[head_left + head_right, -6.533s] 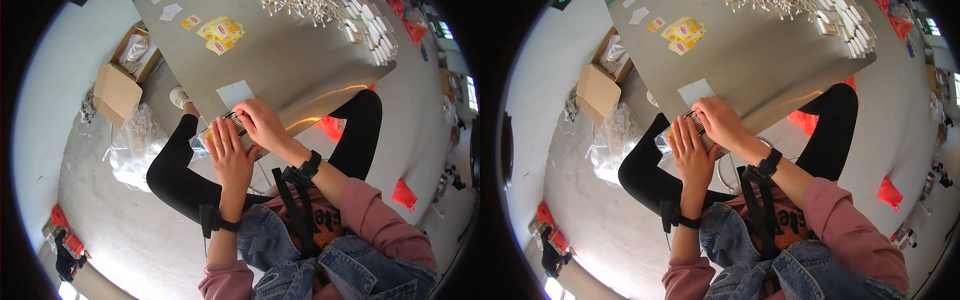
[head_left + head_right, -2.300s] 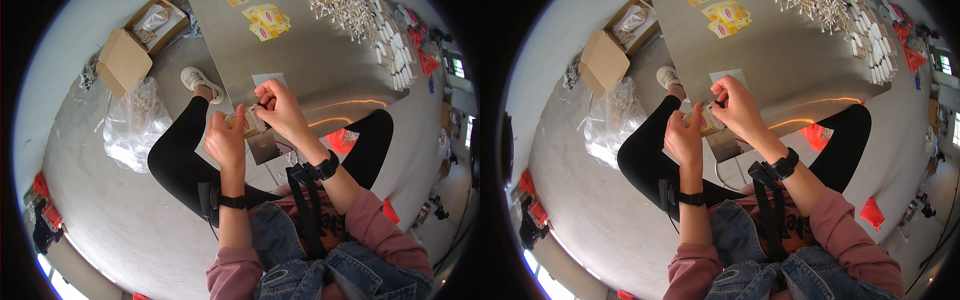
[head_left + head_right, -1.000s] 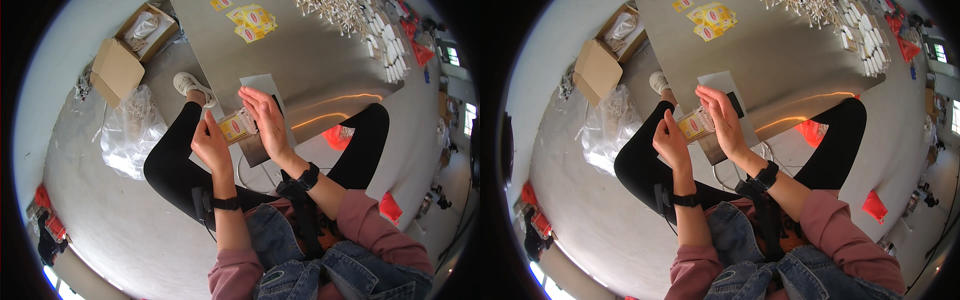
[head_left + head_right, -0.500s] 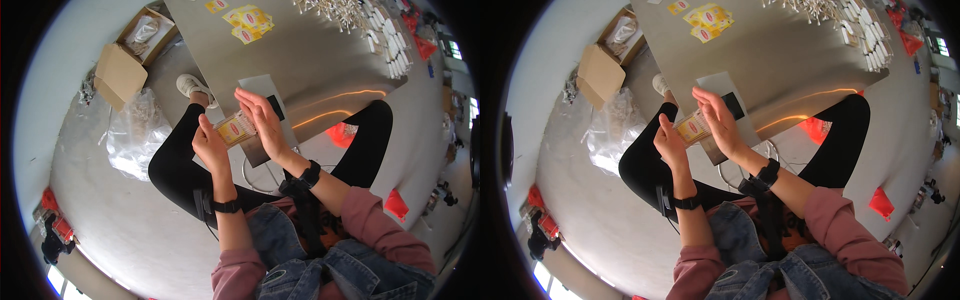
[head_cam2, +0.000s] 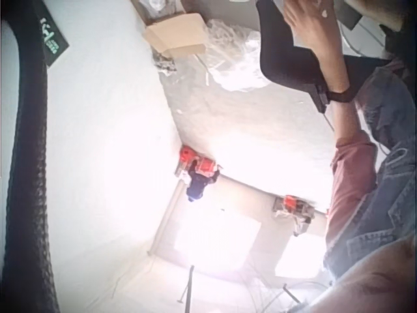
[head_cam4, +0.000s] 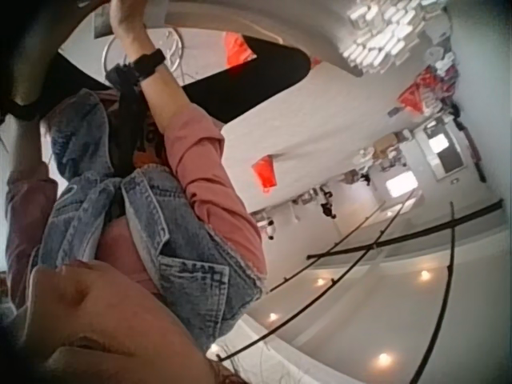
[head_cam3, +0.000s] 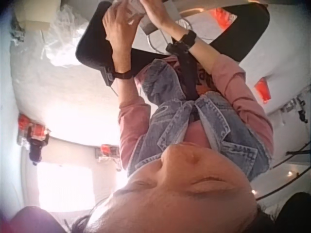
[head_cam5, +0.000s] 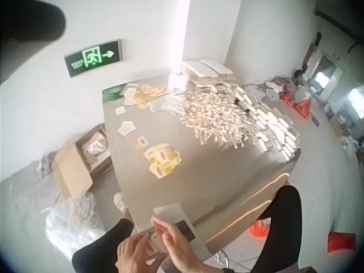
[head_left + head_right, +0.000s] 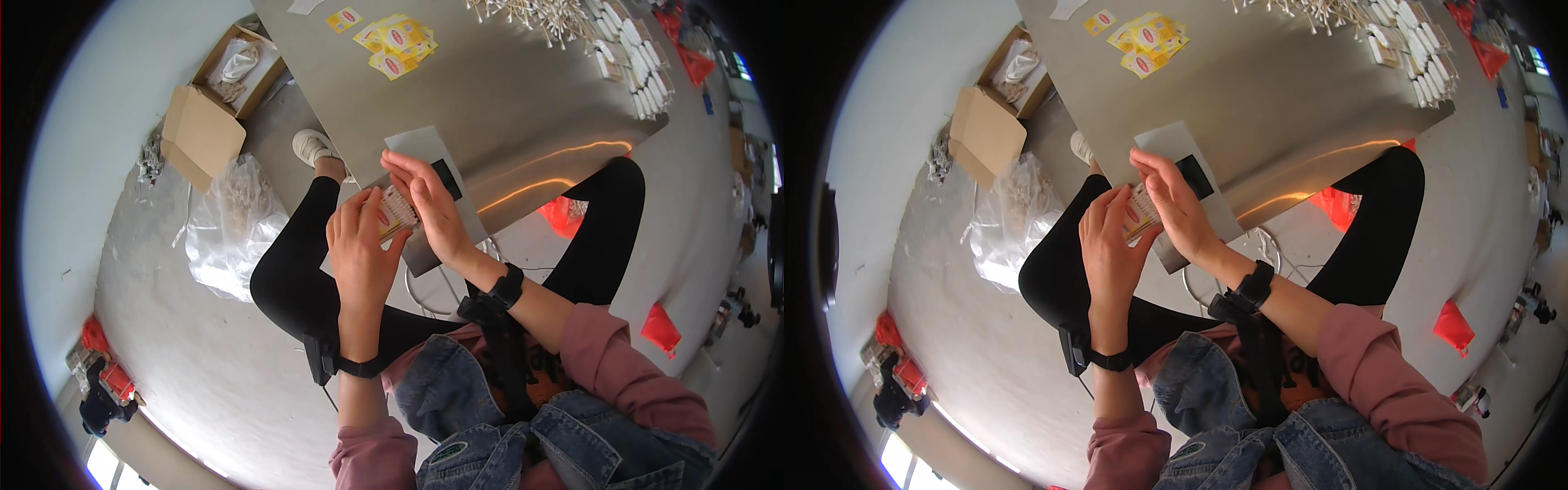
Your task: Packaging cotton swabs into small plastic bags and sealing them with labels.
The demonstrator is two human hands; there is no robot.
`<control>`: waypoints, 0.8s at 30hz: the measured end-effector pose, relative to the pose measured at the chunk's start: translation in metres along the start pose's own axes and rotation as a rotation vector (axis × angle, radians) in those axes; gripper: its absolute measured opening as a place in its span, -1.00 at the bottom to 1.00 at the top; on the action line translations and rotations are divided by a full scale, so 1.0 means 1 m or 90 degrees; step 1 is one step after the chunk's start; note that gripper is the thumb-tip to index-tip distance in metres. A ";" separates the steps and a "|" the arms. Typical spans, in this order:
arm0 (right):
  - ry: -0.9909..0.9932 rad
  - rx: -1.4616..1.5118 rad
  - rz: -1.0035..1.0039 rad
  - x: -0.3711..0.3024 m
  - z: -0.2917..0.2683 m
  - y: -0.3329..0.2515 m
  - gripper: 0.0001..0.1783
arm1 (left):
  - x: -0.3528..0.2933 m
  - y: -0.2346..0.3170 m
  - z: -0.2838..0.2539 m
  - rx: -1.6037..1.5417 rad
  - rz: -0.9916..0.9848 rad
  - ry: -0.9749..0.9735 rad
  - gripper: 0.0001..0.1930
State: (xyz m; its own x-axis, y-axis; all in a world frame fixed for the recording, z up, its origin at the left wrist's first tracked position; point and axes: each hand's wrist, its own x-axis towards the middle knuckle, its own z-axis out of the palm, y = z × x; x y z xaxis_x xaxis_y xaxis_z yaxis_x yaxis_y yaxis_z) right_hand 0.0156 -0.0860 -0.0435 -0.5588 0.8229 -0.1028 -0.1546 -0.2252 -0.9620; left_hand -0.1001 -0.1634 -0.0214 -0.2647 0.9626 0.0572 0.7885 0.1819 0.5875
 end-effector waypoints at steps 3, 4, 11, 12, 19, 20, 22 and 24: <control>-0.003 -0.019 0.000 0.000 0.000 0.000 -0.28 | 0.002 0.003 0.000 -0.060 -0.045 -0.010 -0.26; -0.007 -0.026 -0.003 0.000 0.001 0.000 -0.28 | 0.002 0.002 0.000 -0.095 -0.056 -0.012 -0.28; 0.009 -0.014 -0.011 -0.001 0.005 0.005 -0.27 | 0.003 -0.002 0.001 -0.139 -0.064 -0.005 -0.31; -0.004 -0.034 -0.013 -0.002 0.005 0.006 -0.26 | 0.003 -0.002 0.002 -0.140 -0.065 -0.006 -0.31; -0.031 -0.074 -0.016 -0.002 0.005 0.005 -0.22 | 0.004 -0.002 0.005 -0.156 -0.054 0.010 -0.32; -0.032 -0.074 -0.015 -0.003 0.006 0.005 -0.22 | 0.003 -0.002 0.006 -0.151 -0.046 0.010 -0.32; -0.013 -0.038 -0.011 -0.002 0.007 0.006 -0.22 | 0.003 -0.002 0.005 -0.138 -0.042 0.007 -0.32; 0.004 0.002 -0.005 -0.001 0.006 0.006 -0.23 | 0.002 -0.005 0.004 -0.124 -0.037 0.005 -0.32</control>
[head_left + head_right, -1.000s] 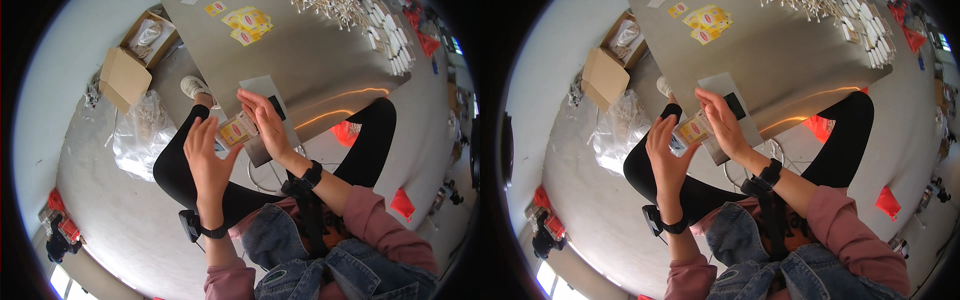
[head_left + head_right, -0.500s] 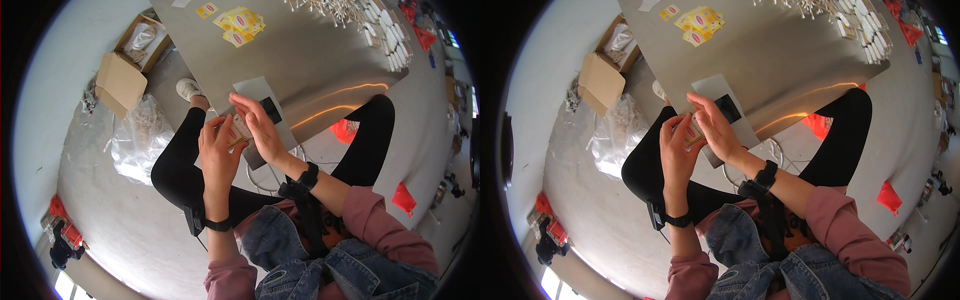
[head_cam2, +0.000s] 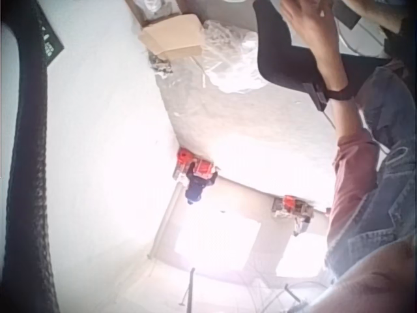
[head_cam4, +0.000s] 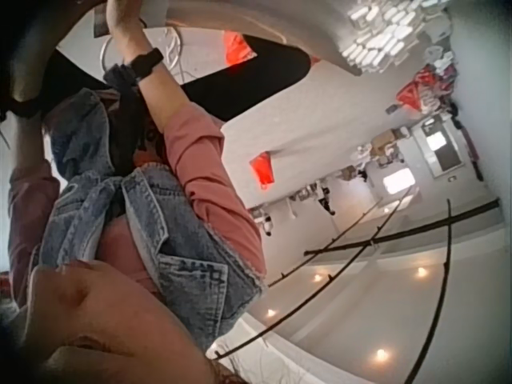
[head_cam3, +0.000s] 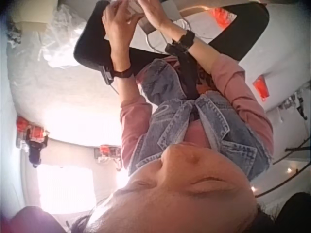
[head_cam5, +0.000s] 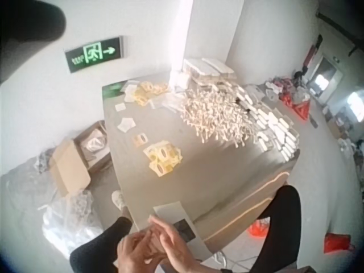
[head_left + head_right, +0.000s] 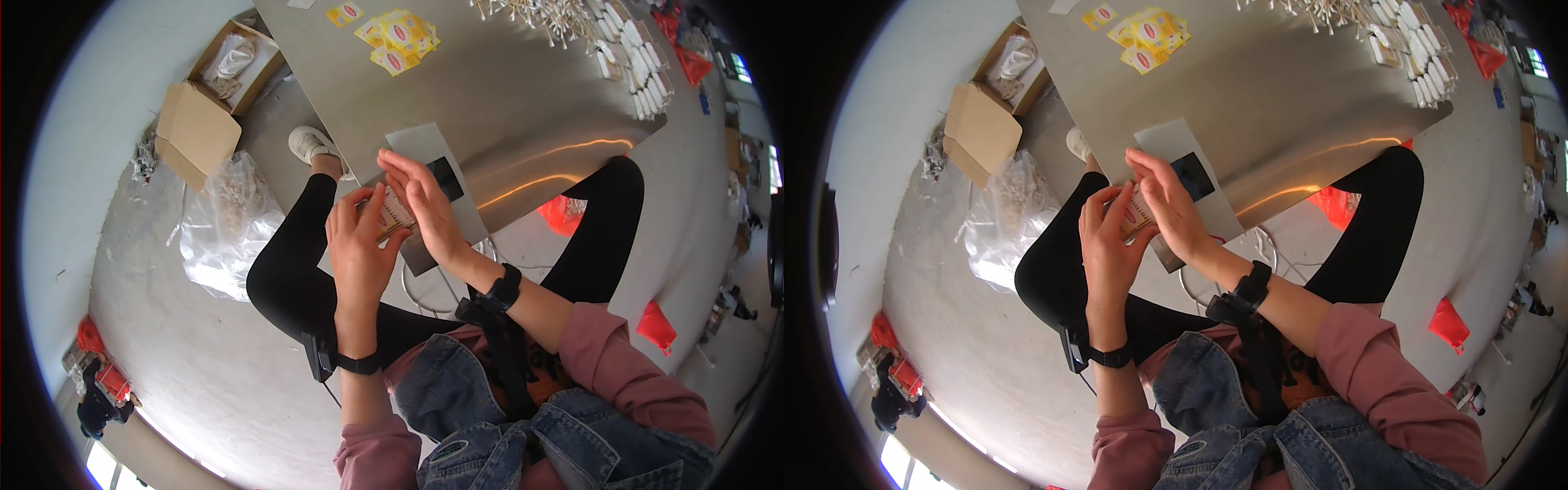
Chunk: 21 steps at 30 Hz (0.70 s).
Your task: Packaging cotton swabs into small plastic bags and sealing them with labels.
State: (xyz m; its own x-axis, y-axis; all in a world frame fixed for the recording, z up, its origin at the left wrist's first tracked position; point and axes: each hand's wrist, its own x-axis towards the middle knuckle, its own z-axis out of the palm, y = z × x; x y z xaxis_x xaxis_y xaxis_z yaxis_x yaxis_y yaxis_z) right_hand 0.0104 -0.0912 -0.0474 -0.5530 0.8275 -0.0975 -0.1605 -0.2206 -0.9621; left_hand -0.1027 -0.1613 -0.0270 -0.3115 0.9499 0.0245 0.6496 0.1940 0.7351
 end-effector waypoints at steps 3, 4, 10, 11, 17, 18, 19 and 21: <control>0.036 0.059 0.001 0.001 -0.008 0.002 -0.24 | -0.003 -0.015 -0.005 -0.067 -0.039 0.150 -0.43; 0.057 0.077 -0.002 0.000 -0.013 0.002 -0.24 | -0.006 -0.021 -0.007 -0.118 -0.129 0.209 -0.52; 0.072 0.086 -0.024 -0.004 -0.020 -0.005 -0.31 | -0.033 -0.032 -0.006 -0.667 -0.538 0.253 -0.62; 0.054 0.070 -0.021 -0.005 -0.017 -0.004 -0.32 | -0.035 -0.030 -0.003 -0.694 -0.539 0.250 -0.64; 0.009 0.016 -0.018 -0.009 0.001 0.000 -0.32 | -0.036 -0.028 0.021 -0.794 -0.453 0.318 -0.69; 0.009 0.017 -0.019 -0.009 0.001 0.000 -0.32 | -0.035 -0.027 0.025 -0.838 -0.430 0.340 -0.69; 0.008 0.011 -0.023 -0.010 0.001 0.000 -0.32 | -0.034 -0.024 0.029 -0.849 -0.420 0.356 -0.68; 0.009 0.003 -0.028 -0.011 0.001 0.001 -0.32 | -0.031 -0.020 0.037 -0.869 -0.411 0.385 -0.68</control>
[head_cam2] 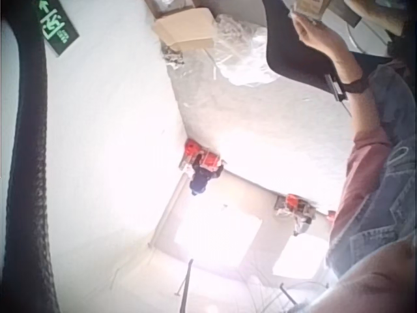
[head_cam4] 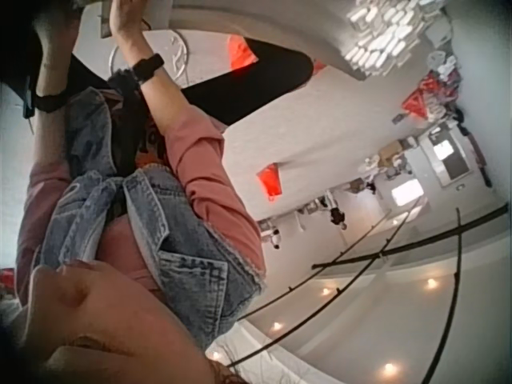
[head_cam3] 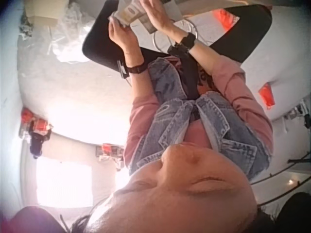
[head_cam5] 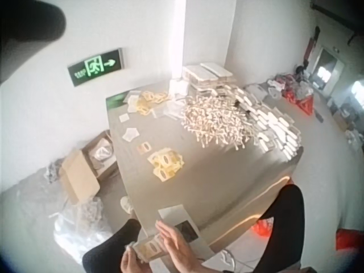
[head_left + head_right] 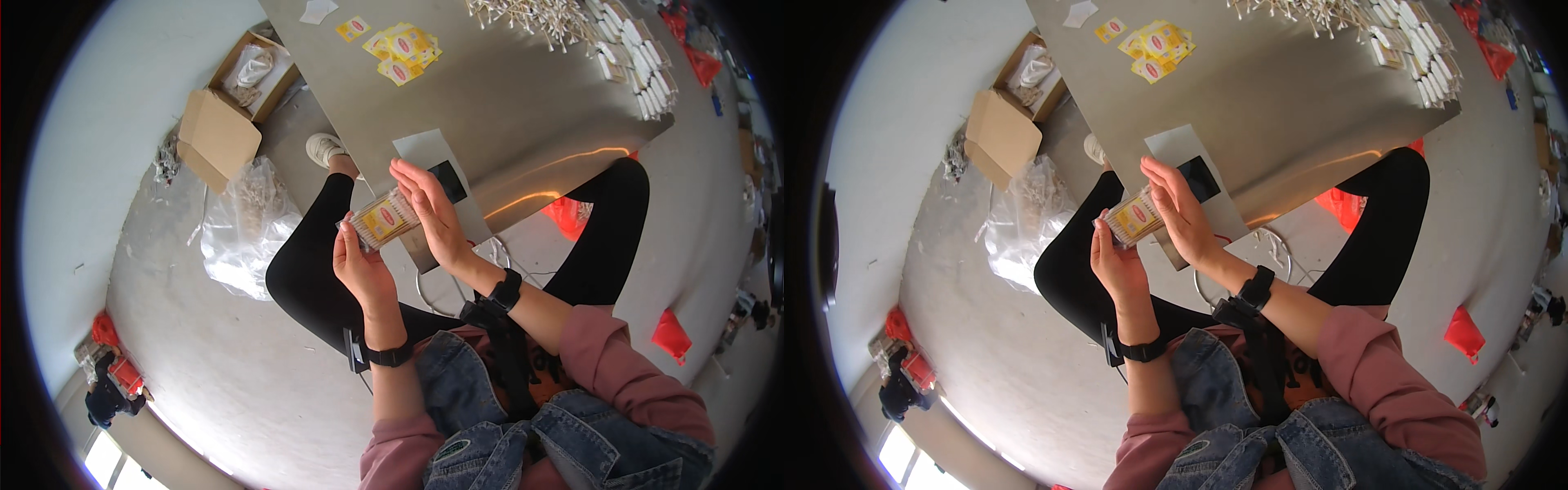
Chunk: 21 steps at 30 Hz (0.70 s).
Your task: Packaging cotton swabs into small plastic bags and sealing them with labels.
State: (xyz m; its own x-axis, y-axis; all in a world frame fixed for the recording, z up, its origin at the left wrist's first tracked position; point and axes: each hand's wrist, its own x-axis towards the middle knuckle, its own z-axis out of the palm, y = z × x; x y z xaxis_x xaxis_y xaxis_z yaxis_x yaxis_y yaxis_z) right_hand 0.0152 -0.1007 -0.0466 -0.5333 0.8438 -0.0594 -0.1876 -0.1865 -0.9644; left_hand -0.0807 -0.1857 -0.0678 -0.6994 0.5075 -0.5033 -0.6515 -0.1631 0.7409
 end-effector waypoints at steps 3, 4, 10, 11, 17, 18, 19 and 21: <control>0.000 -0.007 0.008 -0.001 0.001 0.001 -0.32 | 0.000 -0.002 0.002 -0.030 0.021 0.014 -0.68; -0.001 -0.017 0.004 -0.001 0.002 0.001 -0.32 | 0.000 -0.002 0.002 -0.028 0.031 0.018 -0.68; 0.018 -0.024 -0.008 0.000 0.002 0.001 -0.30 | 0.005 -0.010 0.001 -0.007 0.017 0.002 -0.66; 0.027 -0.022 -0.003 0.001 0.002 0.001 -0.29 | 0.004 -0.008 0.001 -0.010 0.012 -0.010 -0.66; 0.060 -0.132 -0.070 0.037 -0.056 -0.021 -0.36 | 0.012 0.020 -0.029 0.131 0.170 0.084 -0.66; 0.106 -0.255 -0.136 0.051 -0.089 -0.029 -0.35 | 0.008 0.025 -0.016 0.167 0.202 0.144 -0.67; 0.153 -0.378 -0.200 0.066 -0.126 -0.037 -0.34 | 0.002 0.036 0.001 0.202 0.237 0.205 -0.69; 0.245 -0.633 -0.271 0.101 -0.199 -0.057 -0.27 | -0.007 0.051 0.014 0.247 0.307 0.218 -0.72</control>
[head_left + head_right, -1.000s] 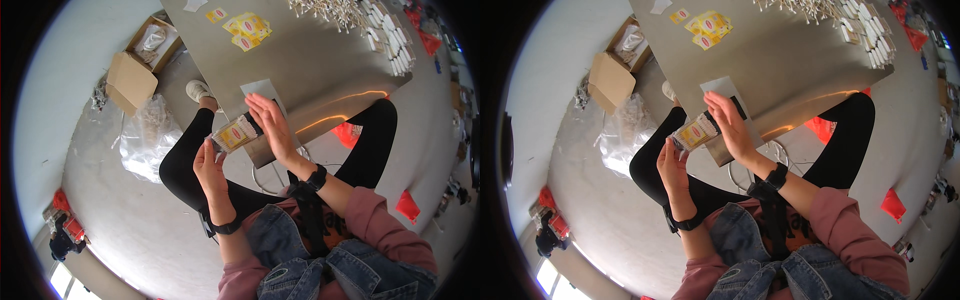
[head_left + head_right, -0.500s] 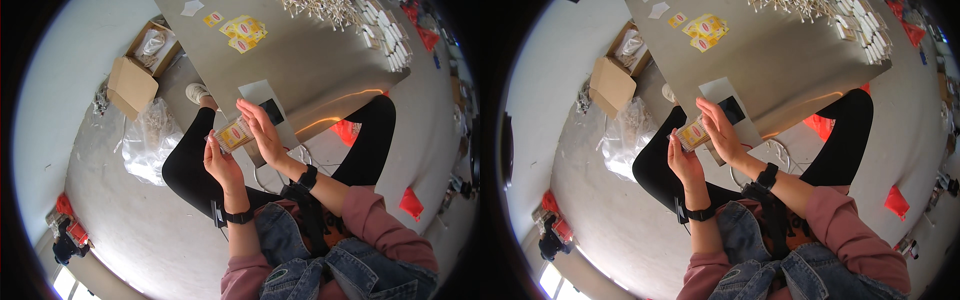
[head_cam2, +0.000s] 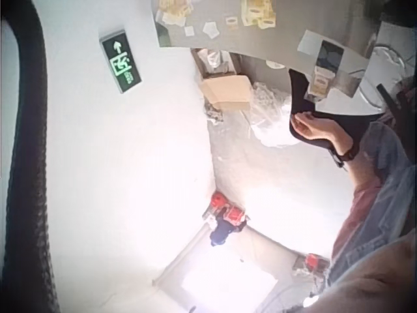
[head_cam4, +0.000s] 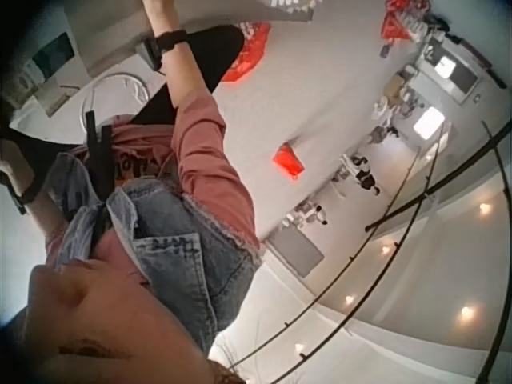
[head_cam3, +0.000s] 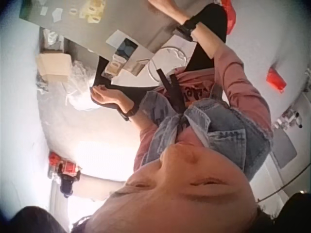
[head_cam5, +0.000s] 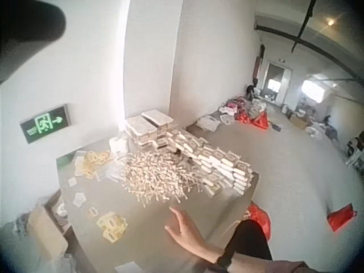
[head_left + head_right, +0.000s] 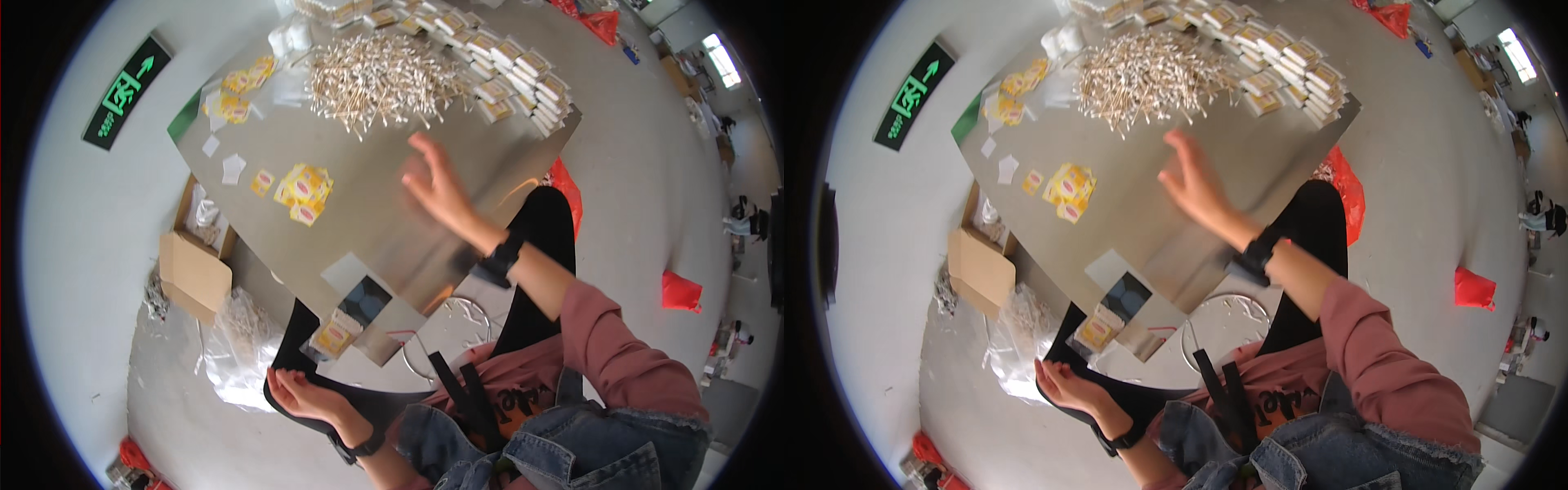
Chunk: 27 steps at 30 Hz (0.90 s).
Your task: Packaging cotton swabs into small plastic bags and sealing them with labels.
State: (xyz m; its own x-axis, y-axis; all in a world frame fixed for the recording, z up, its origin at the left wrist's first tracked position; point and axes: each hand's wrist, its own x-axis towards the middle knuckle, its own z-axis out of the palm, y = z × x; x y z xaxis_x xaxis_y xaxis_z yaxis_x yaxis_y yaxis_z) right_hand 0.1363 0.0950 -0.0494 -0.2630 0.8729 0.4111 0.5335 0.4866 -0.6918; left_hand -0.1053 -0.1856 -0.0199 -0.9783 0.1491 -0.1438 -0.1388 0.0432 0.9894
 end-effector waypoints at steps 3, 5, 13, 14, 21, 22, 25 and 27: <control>0.109 -0.147 0.008 0.068 -0.033 0.063 -0.20 | -0.011 0.019 0.013 0.106 0.080 -0.040 -0.75; 0.057 -0.220 0.136 0.102 -0.038 0.065 -0.16 | -0.020 0.027 0.026 0.121 0.106 -0.081 -0.76; 0.008 -0.191 0.109 0.149 -0.030 0.059 -0.50 | -0.063 0.034 0.097 0.091 0.052 -0.351 -0.86; 0.010 -0.188 0.111 0.149 -0.034 0.062 -0.50 | -0.065 0.032 0.105 0.080 0.052 -0.374 -0.86; 0.042 -0.111 -0.039 0.152 -0.074 0.049 -0.86 | -0.076 0.027 0.142 0.139 0.038 -0.495 -0.86; 0.040 -0.112 -0.037 0.152 -0.077 0.050 -0.86 | -0.077 0.023 0.143 0.140 0.036 -0.495 -0.86; -0.009 -0.013 -0.031 0.151 -0.088 0.045 -0.85 | -0.079 0.013 0.141 0.190 0.034 -0.530 -0.85; -0.032 0.071 0.086 0.139 -0.093 0.038 -0.88 | -0.080 0.008 0.138 0.231 0.028 -0.568 -0.81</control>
State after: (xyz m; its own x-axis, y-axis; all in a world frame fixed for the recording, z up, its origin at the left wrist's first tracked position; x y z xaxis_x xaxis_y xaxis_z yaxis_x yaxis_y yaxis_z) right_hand 0.1949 0.2317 0.0371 -0.2370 0.9298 0.2815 0.4747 0.3637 -0.8015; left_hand -0.0065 -0.0612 -0.0032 -0.4837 0.8475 -0.2187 0.0979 0.3007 0.9487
